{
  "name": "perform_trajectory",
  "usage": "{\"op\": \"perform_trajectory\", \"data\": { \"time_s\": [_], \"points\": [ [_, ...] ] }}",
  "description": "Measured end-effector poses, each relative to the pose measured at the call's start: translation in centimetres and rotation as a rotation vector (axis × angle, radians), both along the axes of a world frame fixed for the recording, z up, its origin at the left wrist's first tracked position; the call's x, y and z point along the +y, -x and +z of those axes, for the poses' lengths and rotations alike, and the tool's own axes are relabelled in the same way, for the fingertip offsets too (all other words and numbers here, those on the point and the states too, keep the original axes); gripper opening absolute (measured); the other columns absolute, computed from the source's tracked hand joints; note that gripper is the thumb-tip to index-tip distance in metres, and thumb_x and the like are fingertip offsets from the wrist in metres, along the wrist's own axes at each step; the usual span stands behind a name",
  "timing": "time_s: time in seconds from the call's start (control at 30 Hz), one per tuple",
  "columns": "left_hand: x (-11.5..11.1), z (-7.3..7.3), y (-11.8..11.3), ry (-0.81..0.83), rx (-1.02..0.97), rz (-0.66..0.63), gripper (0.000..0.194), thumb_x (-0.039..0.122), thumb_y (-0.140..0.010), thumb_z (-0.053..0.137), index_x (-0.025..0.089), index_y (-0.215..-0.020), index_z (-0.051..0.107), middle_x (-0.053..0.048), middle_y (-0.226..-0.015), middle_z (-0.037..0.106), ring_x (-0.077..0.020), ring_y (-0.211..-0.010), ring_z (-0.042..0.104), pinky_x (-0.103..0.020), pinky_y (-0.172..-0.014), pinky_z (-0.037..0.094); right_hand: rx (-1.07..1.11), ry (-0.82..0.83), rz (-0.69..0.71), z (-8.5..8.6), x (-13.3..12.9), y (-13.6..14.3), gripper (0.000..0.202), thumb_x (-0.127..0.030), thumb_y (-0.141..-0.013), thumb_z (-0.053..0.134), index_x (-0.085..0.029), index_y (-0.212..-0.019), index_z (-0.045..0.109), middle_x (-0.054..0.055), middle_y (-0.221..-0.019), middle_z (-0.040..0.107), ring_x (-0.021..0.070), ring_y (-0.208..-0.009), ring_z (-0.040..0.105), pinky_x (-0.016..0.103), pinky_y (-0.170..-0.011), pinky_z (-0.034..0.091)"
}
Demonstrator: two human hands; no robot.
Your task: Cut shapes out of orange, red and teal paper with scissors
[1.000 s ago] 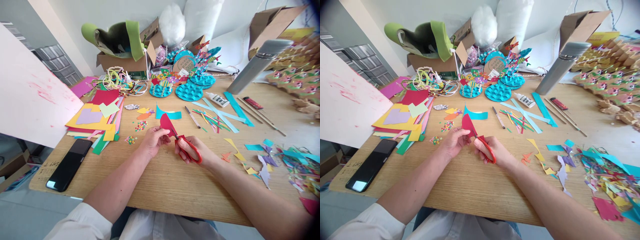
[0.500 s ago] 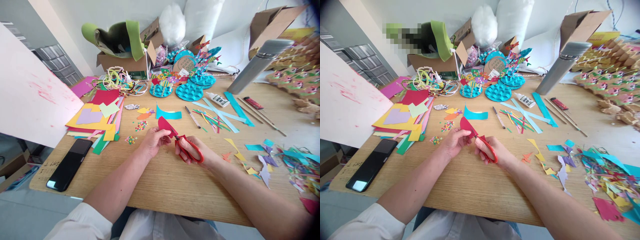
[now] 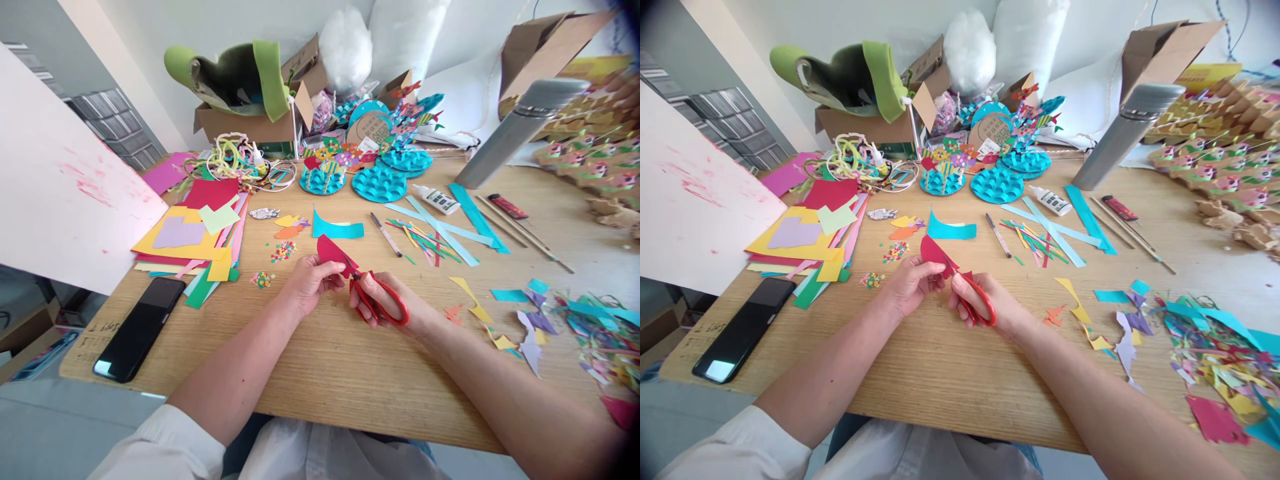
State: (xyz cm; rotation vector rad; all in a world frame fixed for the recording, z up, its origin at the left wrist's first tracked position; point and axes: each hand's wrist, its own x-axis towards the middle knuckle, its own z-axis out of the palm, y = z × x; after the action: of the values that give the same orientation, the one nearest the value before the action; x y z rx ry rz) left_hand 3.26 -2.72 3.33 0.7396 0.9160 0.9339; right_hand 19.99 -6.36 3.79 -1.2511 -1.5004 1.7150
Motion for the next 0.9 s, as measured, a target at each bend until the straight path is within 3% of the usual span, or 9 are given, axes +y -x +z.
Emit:
{"op": "perform_trajectory", "data": {
  "time_s": [0.33,0.9],
  "points": [
    [-0.12,0.07,0.0,-0.021,0.005,0.001,0.019,0.026,-0.058,0.077,0.013,-0.063,0.065,-0.001,-0.056,0.061,-0.0093,-0.05,0.054,-0.022,-0.051,0.039,-0.037,-0.008,0.004,0.37,0.12,0.08,0.072,-0.087,-0.073,0.048,-0.016,-0.072,0.057,-0.001,-0.05,0.053,0.0092,-0.039,0.048,0.021,-0.039,0.029],
    [-0.08,0.1,-0.03,-0.004,-0.013,0.007,0.019,0.026,-0.057,0.078,0.013,-0.064,0.066,-0.002,-0.057,0.062,-0.0094,-0.051,0.054,-0.023,-0.052,0.038,-0.059,-0.015,-0.029,0.43,0.04,0.23,0.071,-0.086,-0.072,0.048,-0.015,-0.07,0.057,-0.002,-0.048,0.052,0.0083,-0.038,0.046,0.021,-0.038,0.027]
  ]
}}
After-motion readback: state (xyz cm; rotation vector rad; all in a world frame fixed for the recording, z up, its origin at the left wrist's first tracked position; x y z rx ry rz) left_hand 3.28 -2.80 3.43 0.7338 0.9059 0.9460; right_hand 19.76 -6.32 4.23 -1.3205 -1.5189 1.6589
